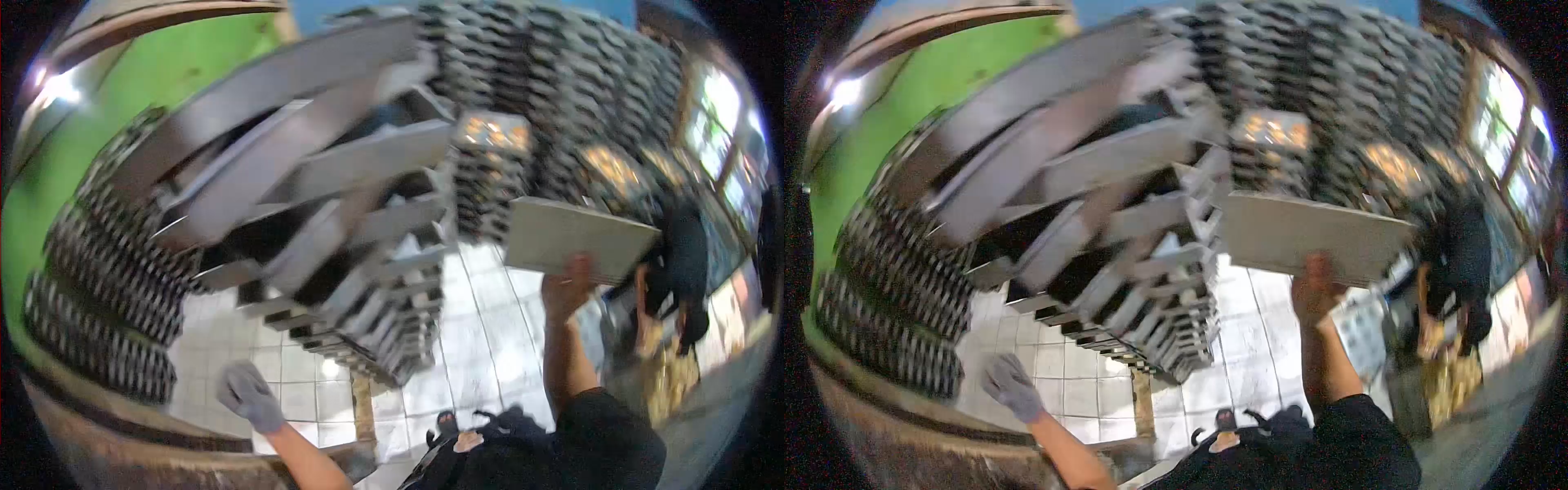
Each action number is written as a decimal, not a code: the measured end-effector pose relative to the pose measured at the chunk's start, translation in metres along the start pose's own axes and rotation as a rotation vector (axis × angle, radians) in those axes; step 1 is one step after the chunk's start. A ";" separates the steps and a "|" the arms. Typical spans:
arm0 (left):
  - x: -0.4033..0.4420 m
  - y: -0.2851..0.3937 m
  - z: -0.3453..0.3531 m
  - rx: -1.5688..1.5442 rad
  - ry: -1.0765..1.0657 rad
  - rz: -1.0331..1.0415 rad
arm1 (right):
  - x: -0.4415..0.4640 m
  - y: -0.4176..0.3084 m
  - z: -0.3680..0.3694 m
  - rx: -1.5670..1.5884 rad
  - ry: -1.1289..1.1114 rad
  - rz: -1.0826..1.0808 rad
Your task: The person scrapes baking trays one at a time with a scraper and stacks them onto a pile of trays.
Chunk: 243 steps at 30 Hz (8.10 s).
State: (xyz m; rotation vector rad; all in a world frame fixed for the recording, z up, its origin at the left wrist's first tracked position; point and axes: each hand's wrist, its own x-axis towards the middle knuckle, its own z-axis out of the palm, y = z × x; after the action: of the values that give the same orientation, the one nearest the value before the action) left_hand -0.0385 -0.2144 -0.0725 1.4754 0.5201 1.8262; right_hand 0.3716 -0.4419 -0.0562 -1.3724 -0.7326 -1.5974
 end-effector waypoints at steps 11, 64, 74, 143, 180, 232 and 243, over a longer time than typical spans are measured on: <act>-0.426 -0.195 0.094 0.356 -1.376 -1.548 | -0.369 0.177 -0.327 0.190 -0.553 2.194; -0.916 -0.469 -0.004 0.376 -0.287 -1.718 | -0.995 0.148 -0.430 0.264 -1.999 0.861; -0.907 -0.484 -0.017 0.301 -0.182 -1.849 | -1.072 0.198 -0.455 0.072 -2.054 0.829; -0.958 -0.465 -0.002 0.439 0.351 -1.540 | -1.130 0.328 -0.401 0.068 -2.144 1.277; -0.414 0.145 0.292 1.011 -0.440 0.025 | -0.197 0.180 -0.151 1.211 -0.987 1.261; 0.234 0.192 0.189 1.327 -0.481 0.997 | 0.293 -0.085 0.330 1.019 -0.769 -0.090; -0.009 0.133 0.129 -0.204 -1.394 -0.248 | 0.111 0.081 0.155 1.598 -0.050 0.878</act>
State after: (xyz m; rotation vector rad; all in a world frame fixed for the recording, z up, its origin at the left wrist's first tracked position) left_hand 0.0480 -0.3254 0.0482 1.9732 -0.1883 0.3495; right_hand 0.5139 -0.3695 0.0759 -0.3312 -0.8831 -0.0203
